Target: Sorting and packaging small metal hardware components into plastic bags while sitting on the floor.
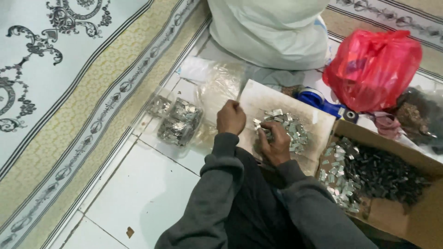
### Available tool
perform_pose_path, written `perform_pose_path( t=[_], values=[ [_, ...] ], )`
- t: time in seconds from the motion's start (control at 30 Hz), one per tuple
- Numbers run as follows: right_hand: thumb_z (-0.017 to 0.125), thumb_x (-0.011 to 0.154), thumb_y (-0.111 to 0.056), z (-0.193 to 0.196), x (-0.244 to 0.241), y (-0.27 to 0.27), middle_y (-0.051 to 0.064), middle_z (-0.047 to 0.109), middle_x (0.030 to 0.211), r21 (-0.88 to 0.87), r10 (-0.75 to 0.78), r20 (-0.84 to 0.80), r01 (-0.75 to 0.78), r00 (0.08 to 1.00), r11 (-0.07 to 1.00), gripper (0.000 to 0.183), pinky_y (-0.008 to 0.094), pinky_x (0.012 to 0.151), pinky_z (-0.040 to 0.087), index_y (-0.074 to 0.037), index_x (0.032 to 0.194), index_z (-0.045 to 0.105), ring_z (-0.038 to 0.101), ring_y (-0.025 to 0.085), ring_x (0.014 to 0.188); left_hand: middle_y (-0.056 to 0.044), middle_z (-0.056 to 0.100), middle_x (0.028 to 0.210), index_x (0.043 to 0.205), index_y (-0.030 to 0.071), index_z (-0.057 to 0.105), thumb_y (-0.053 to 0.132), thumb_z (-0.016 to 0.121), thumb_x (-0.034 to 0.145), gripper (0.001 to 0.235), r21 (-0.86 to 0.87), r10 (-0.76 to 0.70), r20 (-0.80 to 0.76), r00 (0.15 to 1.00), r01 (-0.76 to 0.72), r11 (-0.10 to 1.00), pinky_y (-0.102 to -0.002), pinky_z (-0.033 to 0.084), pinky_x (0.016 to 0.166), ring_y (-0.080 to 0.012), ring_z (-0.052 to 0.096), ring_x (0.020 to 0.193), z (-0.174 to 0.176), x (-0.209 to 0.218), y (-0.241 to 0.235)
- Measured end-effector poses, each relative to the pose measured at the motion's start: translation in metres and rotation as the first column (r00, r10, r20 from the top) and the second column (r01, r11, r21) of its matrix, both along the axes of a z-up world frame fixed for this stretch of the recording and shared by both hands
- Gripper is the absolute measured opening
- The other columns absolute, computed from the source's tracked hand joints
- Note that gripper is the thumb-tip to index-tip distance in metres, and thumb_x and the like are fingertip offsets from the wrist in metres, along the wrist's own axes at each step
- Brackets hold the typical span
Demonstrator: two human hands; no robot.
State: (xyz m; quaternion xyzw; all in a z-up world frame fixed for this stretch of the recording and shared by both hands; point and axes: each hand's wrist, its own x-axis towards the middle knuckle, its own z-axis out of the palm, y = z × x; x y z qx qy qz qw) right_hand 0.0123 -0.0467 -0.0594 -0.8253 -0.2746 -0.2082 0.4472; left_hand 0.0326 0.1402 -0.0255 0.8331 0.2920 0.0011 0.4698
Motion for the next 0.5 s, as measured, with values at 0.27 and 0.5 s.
perform_pose_path(
  t=[0.27, 0.5],
  values=[
    [0.077, 0.087, -0.022, -0.030, 0.078, 0.138, 0.008, 0.065, 0.121, -0.531, 0.157, -0.211, -0.249, 0.965, 0.810, 0.035, 0.045, 0.096, 0.046, -0.018, 0.120, 0.066, 0.063, 0.030, 0.115, -0.015, 0.067, 0.115, 0.126, 0.011, 0.063, 0.020, 0.059, 0.091, 0.037, -0.253, 0.390, -0.276, 0.879, -0.458, 0.852, -0.048, 0.059, 0.088, -0.0352, 0.070, 0.112, -0.083, -0.009, 0.045],
    [0.064, 0.092, -0.018, -0.039, 0.097, 0.180, 0.010, 0.074, 0.096, -0.900, 0.027, -0.216, -0.210, 0.976, 0.383, 0.014, 0.051, 0.093, 0.034, -0.015, 0.100, 0.075, 0.070, 0.031, 0.092, -0.011, 0.072, 0.120, 0.131, 0.013, 0.069, 0.029, 0.054, 0.100, 0.038, -0.312, 0.493, -0.340, 0.801, -0.591, 0.744, -0.048, 0.058, 0.095, -0.0322, 0.069, 0.118, -0.183, 0.012, 0.057]
  ],
)
